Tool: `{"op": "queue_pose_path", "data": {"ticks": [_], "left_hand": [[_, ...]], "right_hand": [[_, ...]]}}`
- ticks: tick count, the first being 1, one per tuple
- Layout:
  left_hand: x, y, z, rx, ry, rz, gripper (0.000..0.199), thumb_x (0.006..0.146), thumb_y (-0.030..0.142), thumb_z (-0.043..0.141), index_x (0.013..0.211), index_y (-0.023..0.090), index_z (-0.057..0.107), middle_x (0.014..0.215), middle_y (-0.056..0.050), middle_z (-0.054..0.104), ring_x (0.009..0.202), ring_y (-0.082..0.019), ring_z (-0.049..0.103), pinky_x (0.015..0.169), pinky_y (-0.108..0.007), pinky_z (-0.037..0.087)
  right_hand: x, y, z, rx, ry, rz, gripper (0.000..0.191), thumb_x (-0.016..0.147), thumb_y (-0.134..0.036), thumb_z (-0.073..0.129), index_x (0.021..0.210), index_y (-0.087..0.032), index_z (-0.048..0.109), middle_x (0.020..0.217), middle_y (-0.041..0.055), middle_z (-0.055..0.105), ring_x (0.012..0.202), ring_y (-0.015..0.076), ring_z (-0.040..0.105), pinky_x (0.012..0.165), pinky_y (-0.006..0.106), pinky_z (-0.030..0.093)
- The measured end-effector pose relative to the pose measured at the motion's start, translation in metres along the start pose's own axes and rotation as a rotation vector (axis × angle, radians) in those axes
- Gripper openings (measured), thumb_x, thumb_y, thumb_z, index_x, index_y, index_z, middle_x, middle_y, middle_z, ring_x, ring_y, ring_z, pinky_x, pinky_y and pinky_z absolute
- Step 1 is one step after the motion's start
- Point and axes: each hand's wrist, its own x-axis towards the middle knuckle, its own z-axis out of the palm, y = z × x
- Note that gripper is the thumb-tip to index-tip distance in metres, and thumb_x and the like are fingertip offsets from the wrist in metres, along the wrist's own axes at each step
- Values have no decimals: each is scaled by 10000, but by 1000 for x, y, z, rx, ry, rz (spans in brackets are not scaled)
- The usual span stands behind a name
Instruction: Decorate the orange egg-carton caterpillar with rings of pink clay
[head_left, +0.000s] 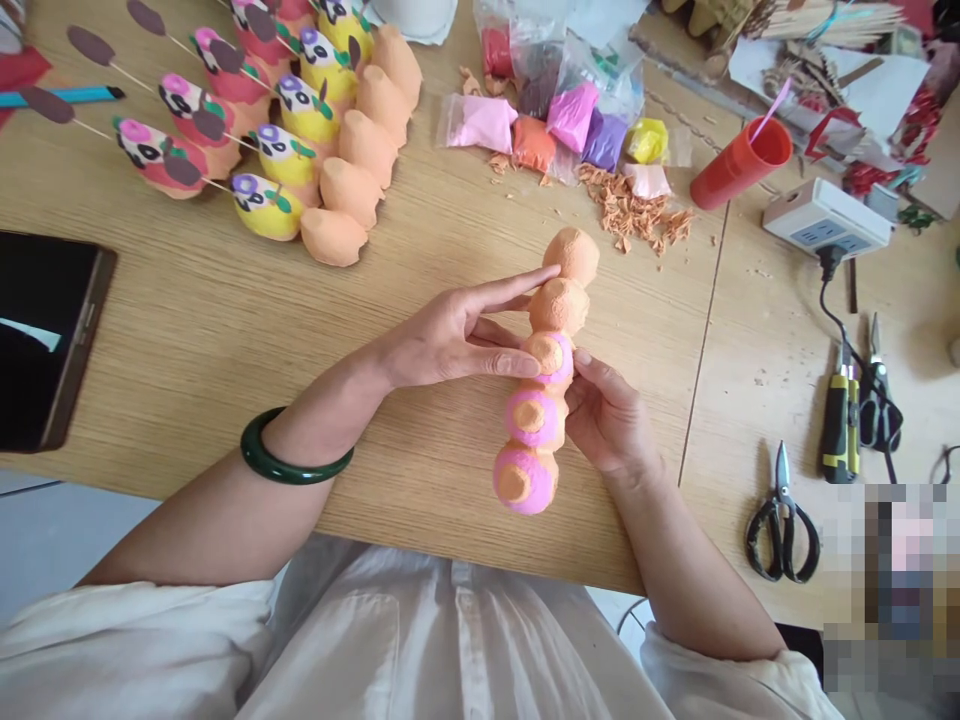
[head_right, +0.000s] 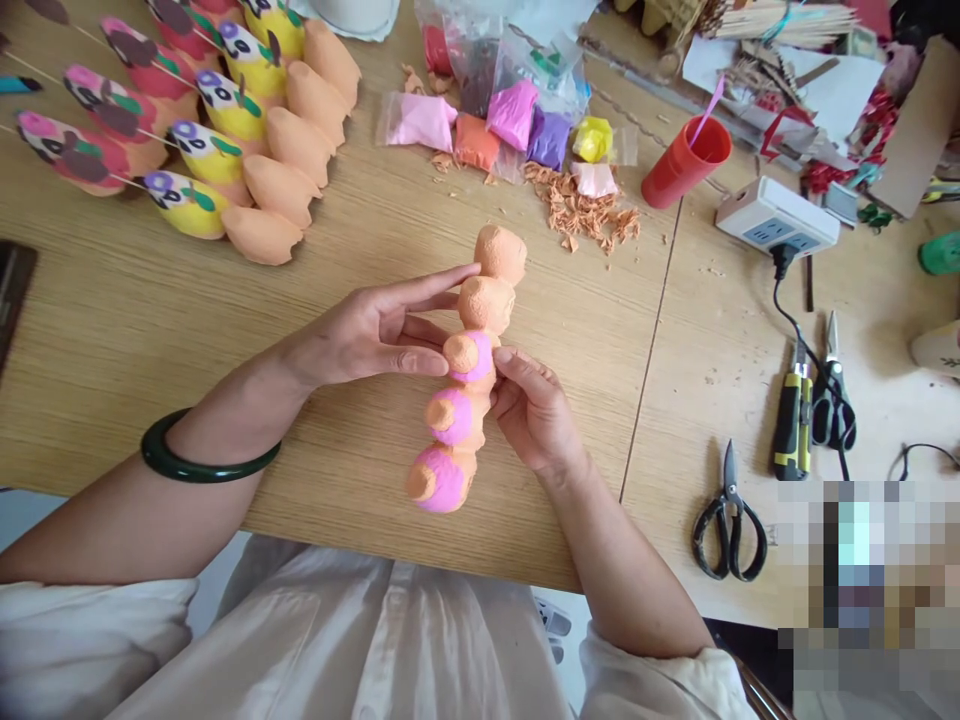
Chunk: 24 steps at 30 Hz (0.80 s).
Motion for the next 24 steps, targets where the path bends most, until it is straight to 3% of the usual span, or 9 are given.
{"op": "queue_pose_path", "data": {"ticks": [4,8,13,17,21,24], "left_hand": [[-1,-5,3,175,145,76,883,827,527,954,1624,361,615,1577,-94,668,1119,-282,770,918,-418,680],[-3,-7,14,389,296,267,880,784,599,965,1577,379,655,1668,-109,548,1437,-376,605,964,-415,683],[-1,-8,22,445,217,332,830,851,666,886,1597,429,609,1800,-61,417,1660,-490,368,1048,-544,679],[-2,-9,22,442,188,321,800,886,616,872,1618,466,586,1802,-18,437,1676,-457,378,1024,-491,704],[-4,-2,23,386,221,276,758,855,573,911,1557,421,670,1775,-29,484,1694,-447,349,1089,-478,675],[-5,2,24,325,234,245,724,845,512,932,1524,400,704,1747,-46,524,1637,-431,449,1076,-465,678]], "right_hand": [[3,-2,0,39,23,5,167,803,-375,876,797,-242,774,780,-5,744,719,168,645,724,316,590],[5,-2,-4,37,21,-15,169,815,-391,848,790,-252,755,778,-5,734,714,174,621,729,332,581],[5,-3,-2,52,0,-38,164,789,-374,854,773,-244,754,775,-10,737,716,168,627,717,307,584],[4,-2,1,23,-39,-17,187,788,-414,855,835,-244,792,788,1,766,727,192,661,738,336,615],[4,1,0,-6,-28,7,234,791,-465,867,851,-251,794,821,17,778,766,212,687,747,352,616],[4,4,-2,-30,-11,21,253,805,-484,881,825,-258,768,829,18,771,767,208,685,720,344,602]]}}
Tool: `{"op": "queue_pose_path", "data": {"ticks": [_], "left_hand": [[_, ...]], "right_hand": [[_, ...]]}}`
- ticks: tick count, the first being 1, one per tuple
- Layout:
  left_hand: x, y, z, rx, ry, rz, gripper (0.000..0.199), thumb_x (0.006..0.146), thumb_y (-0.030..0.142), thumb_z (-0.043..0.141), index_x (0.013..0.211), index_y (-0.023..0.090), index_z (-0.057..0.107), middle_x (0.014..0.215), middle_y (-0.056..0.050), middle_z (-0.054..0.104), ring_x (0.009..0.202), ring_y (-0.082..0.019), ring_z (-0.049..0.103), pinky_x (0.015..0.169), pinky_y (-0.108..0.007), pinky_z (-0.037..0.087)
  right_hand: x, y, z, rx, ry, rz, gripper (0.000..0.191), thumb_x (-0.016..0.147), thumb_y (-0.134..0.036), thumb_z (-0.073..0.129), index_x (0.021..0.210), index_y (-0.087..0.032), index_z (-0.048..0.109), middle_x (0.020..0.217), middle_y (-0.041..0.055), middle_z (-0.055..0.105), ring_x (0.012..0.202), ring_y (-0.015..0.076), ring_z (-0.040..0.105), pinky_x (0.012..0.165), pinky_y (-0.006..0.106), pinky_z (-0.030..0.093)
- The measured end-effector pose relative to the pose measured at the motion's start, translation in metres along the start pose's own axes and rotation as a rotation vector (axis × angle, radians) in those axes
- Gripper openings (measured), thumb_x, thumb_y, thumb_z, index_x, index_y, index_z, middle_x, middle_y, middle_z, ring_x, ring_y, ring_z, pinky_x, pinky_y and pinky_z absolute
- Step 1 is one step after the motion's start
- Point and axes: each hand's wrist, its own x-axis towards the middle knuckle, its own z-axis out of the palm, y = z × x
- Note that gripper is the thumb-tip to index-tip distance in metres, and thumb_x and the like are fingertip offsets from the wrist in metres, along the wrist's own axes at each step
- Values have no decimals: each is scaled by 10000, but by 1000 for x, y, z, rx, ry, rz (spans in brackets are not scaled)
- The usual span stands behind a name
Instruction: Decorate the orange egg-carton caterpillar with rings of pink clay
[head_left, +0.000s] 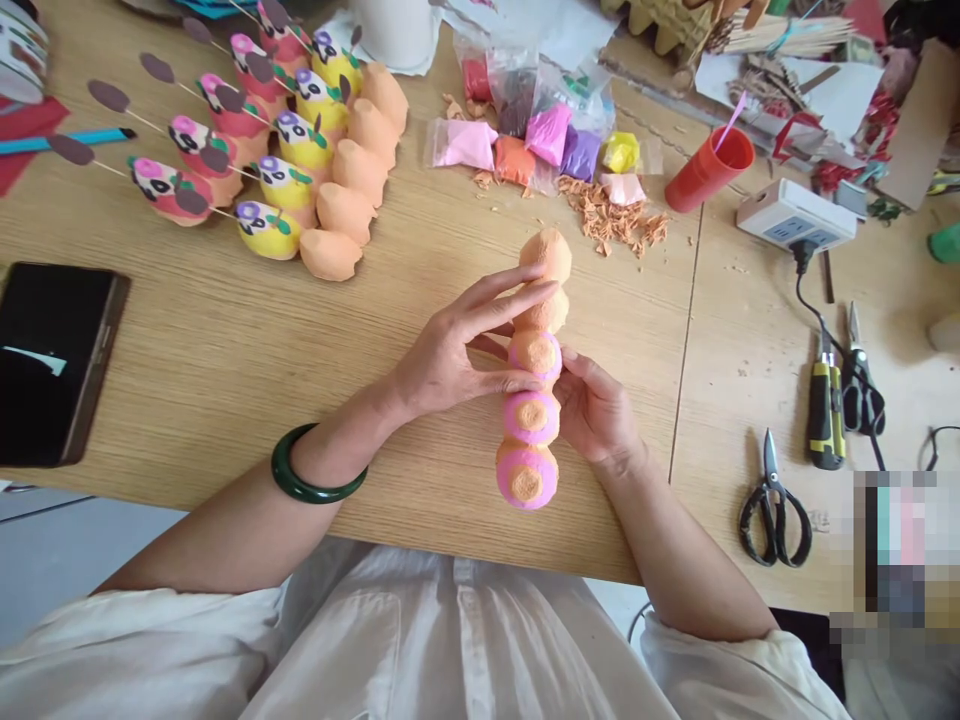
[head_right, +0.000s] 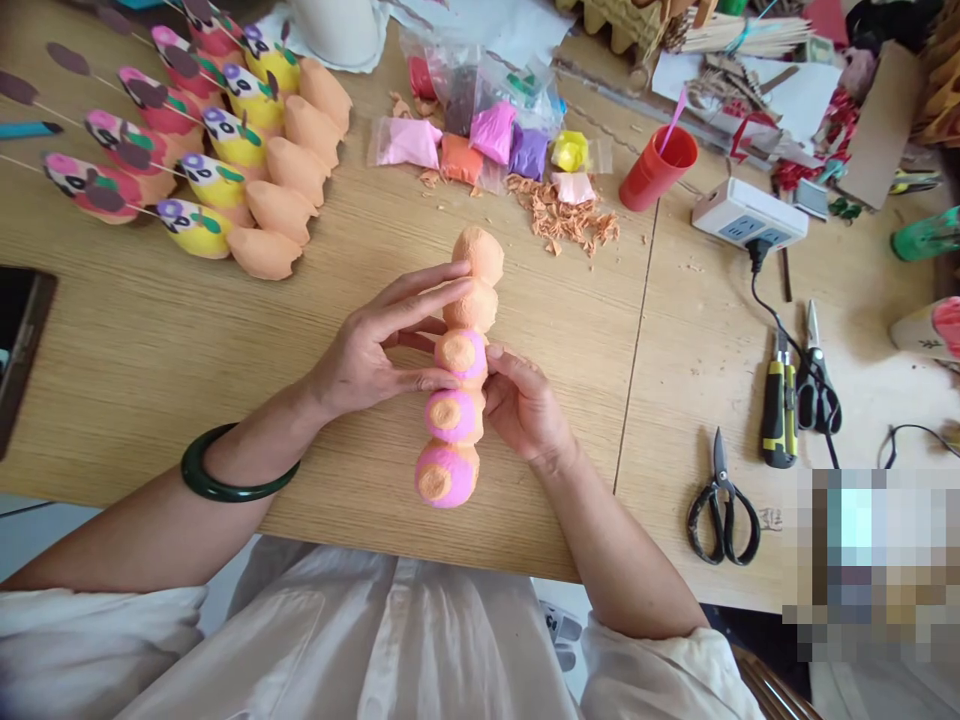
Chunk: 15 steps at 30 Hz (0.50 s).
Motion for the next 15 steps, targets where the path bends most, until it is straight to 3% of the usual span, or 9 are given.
{"op": "queue_pose_path", "data": {"ticks": [6,15], "left_hand": [[-3,0,-1,-64,-8,50,671,905,406,902,1537,431,678,1708,-31,560,1495,-382,620,1049,-493,685],[-2,1,-2,-134,-8,-65,589,896,415,910,1461,380,744,1705,-8,582,1629,-381,479,1135,-430,642]], "right_hand": [[-2,2,-2,18,-46,0,316,773,-531,945,831,-254,806,824,4,771,695,154,643,641,281,581],[-3,0,-3,66,-65,6,303,774,-494,968,839,-239,818,809,-9,750,692,125,641,631,236,588]]}}
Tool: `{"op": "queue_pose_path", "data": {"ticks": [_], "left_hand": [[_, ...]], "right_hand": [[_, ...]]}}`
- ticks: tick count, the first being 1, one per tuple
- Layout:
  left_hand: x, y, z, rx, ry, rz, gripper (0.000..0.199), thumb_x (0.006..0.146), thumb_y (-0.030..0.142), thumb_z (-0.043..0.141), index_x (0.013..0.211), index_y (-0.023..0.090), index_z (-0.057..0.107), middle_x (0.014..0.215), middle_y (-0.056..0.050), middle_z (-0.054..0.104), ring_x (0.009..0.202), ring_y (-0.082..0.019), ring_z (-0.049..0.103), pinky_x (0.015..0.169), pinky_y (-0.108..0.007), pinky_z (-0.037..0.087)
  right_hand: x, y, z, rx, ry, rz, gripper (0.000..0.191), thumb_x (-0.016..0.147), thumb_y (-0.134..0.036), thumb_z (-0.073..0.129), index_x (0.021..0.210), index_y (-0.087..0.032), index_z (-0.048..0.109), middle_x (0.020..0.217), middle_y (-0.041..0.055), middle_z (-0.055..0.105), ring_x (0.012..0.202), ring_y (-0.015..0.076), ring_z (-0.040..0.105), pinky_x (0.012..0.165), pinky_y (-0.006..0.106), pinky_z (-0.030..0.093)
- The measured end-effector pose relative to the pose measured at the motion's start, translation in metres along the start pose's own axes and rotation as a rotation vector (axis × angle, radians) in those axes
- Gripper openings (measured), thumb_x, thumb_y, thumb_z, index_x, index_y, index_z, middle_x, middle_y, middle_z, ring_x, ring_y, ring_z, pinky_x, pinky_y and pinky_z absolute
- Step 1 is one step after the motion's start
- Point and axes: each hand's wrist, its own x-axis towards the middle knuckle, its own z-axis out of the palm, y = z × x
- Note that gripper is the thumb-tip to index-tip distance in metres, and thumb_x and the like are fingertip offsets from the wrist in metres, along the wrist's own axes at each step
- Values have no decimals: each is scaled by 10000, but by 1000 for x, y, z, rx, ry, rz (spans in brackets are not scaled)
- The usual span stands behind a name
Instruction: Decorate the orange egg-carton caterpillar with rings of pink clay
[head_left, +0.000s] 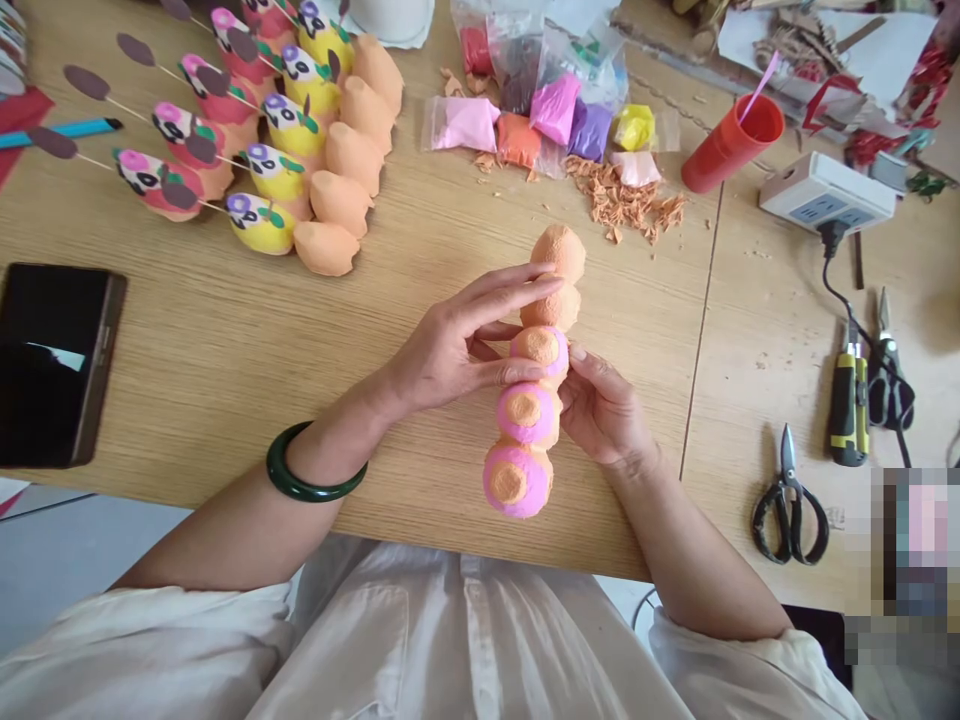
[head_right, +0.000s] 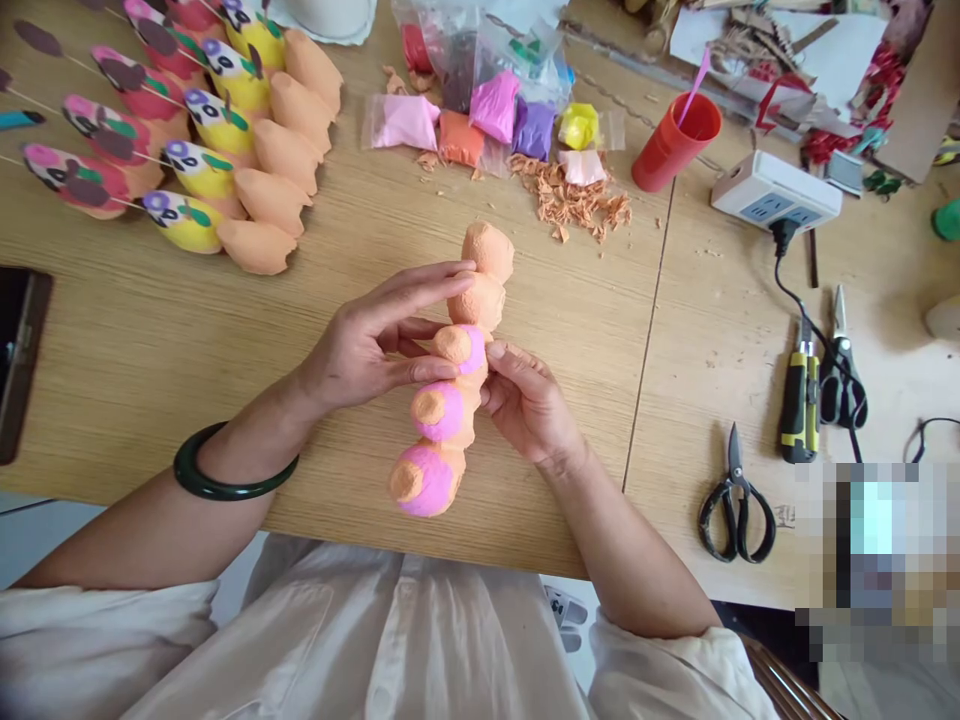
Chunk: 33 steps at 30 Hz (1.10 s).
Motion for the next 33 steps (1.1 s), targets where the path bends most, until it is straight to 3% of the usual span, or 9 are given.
{"op": "queue_pose_path", "data": {"ticks": [7,15,19,22,25,30,33], "left_hand": [[1,-1,-2,-193,-107,-207,680,888,480,901,1526,459,665,1710,56,574,1286,-335,770,1020,-397,670],[0,-1,-5,-156,-137,-259,835,885,479,884,1649,426,551,1524,-7,725,1089,-277,817,847,-349,670],[1,-2,-5,-154,-138,-161,711,903,447,884,1570,395,646,1767,9,511,1389,-335,699,945,-354,676],[1,0,-4,-145,-132,-129,612,939,428,851,1527,373,691,1743,13,547,1578,-370,544,1058,-391,660],[1,0,-4,-139,-121,-166,620,909,447,880,1501,359,718,1654,-22,645,1601,-380,524,1123,-431,645],[-2,-8,-1,-68,-80,-98,603,916,431,882,1498,390,726,1753,-13,538,1660,-391,445,1225,-482,577],[-5,-10,4,-153,-40,-66,750,923,409,885,1606,498,589,1820,36,431,1545,-363,585,1193,-464,597]], "right_hand": [[-1,2,3,-6,11,-12,297,781,-497,967,796,-245,810,771,-12,736,679,126,629,623,233,591],[-4,3,13,-16,-30,-57,302,788,-495,975,762,-250,801,742,-20,729,656,124,639,633,249,622],[-4,2,15,-22,-51,-72,314,776,-483,991,750,-242,792,713,-33,696,599,101,580,588,237,591],[-5,1,16,-40,-50,-94,332,786,-487,985,736,-235,774,702,-39,665,588,95,555,616,254,597],[-6,1,18,-43,-40,-92,362,779,-492,986,716,-231,743,702,-38,650,616,106,574,659,277,609],[-5,4,16,-41,-26,-93,395,775,-512,986,723,-229,715,717,-33,665,645,114,602,682,280,602],[-4,4,12,-51,4,-94,378,778,-511,977,747,-231,725,737,-25,677,660,122,601,666,276,566]]}}
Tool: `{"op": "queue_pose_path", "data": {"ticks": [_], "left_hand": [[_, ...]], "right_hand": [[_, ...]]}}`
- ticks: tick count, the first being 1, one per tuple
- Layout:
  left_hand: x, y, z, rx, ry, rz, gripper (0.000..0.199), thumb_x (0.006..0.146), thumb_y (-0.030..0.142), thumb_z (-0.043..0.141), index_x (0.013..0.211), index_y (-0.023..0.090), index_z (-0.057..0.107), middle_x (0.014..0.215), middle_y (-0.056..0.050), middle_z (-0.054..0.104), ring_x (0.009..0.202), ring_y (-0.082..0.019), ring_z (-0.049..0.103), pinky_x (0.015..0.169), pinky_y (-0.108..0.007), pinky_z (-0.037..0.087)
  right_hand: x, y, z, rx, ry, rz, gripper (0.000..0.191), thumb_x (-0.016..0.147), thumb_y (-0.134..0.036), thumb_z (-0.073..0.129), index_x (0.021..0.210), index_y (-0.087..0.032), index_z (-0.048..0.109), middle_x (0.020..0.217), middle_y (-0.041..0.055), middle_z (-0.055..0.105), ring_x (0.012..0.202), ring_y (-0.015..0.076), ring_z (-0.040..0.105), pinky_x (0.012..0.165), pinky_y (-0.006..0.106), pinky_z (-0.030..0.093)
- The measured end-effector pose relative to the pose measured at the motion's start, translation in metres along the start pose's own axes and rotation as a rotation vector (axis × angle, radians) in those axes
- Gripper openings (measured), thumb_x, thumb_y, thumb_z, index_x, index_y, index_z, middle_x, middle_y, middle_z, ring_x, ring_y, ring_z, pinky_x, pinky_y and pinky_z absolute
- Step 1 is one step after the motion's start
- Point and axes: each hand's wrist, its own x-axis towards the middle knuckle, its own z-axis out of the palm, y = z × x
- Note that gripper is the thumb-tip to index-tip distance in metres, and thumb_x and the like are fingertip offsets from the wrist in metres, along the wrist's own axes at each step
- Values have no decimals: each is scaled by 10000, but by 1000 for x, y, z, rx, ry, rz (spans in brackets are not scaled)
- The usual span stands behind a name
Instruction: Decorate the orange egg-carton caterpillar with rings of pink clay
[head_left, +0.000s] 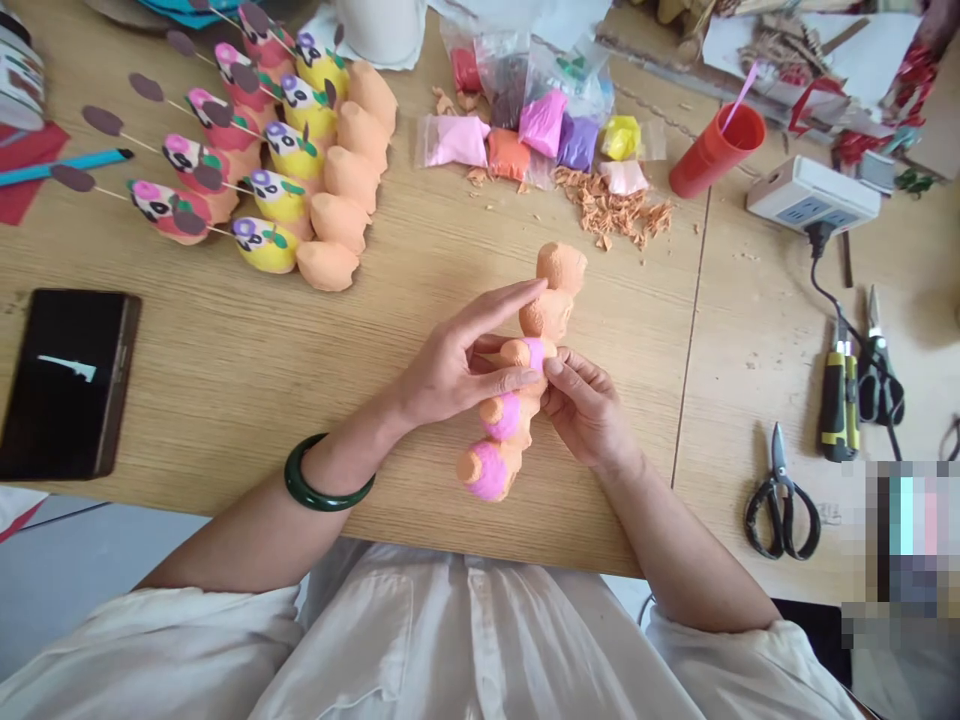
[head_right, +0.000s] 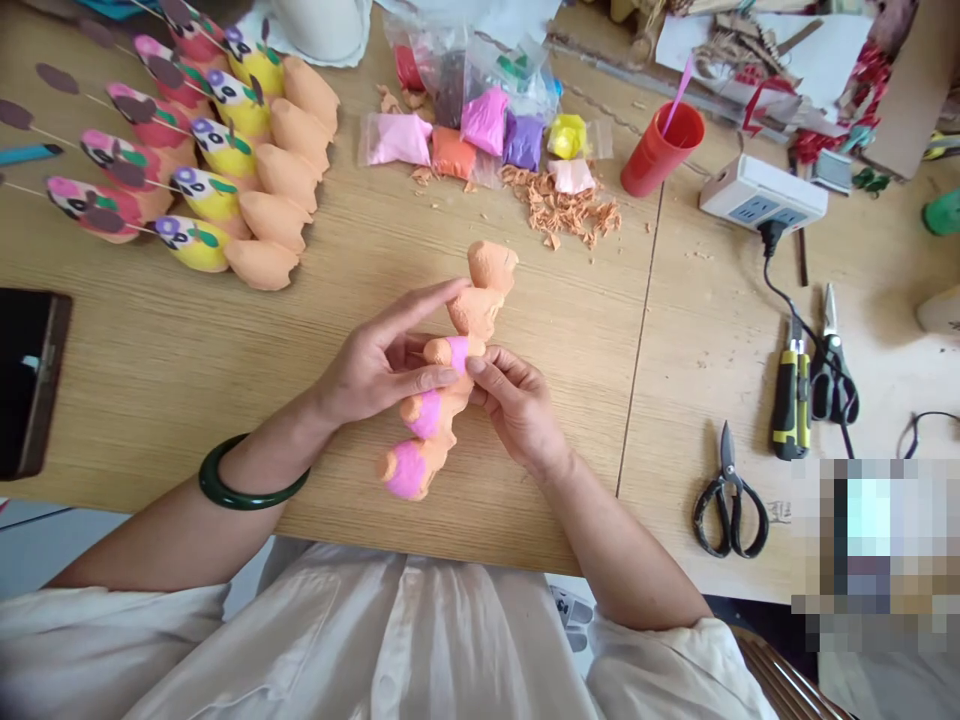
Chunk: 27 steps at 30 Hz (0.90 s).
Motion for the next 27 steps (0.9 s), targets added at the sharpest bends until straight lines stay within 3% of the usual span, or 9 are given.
{"op": "queue_pose_path", "data": {"ticks": [2,4,7,9,11,18,24,27], "left_hand": [[-1,1,3,-136,-11,-55,852,941,431,866,1667,589,450,1890,75,258,1410,-332,699,1126,-444,640],[-1,2,8,-224,49,-148,812,967,487,826,1668,602,432,1899,78,220,1406,-323,706,1121,-458,647],[2,4,16,-295,97,-246,572,1012,574,735,1554,417,644,1762,-19,511,1527,-335,606,1235,-519,562],[5,5,22,-330,29,-248,497,1003,589,738,1398,288,762,1542,-85,709,1490,-337,623,1272,-522,512],[7,7,27,-345,12,-264,464,964,553,805,1314,248,788,1375,-88,777,1378,-316,676,1222,-484,528],[8,12,26,-417,115,-295,415,795,510,958,1032,206,806,1007,-42,766,993,-230,705,950,-378,567],[6,19,27,-311,212,-253,281,847,427,927,813,186,788,1063,-50,722,1012,-193,669,958,-327,530],[5,18,29,-288,240,-212,262,851,401,927,802,186,786,1040,-46,704,996,-178,654,933,-314,520]], "right_hand": [[2,-1,-4,-9,44,-17,360,809,-525,937,751,-239,726,745,-19,678,663,133,582,648,283,536],[5,-3,-8,-11,77,-60,310,834,-527,893,787,-257,750,760,-16,680,673,150,578,648,296,528],[13,-5,-13,2,121,-84,292,847,-511,859,755,-277,710,759,-20,669,719,170,599,741,318,570],[18,-7,-14,19,129,-83,284,839,-534,853,791,-289,717,798,-15,701,784,186,640,808,333,593],[22,-8,-14,53,128,-46,245,834,-513,863,852,-297,748,867,-11,749,848,188,677,866,332,604],[33,-2,-10,141,74,46,221,832,-487,856,913,-304,762,881,-36,812,839,179,751,858,330,659],[34,-1,-14,194,-6,99,365,830,-620,889,932,-293,760,869,-31,817,814,174,784,793,319,674],[31,-1,-17,191,-52,113,334,817,-562,928,966,-296,793,896,-44,833,819,163,781,814,309,666]]}}
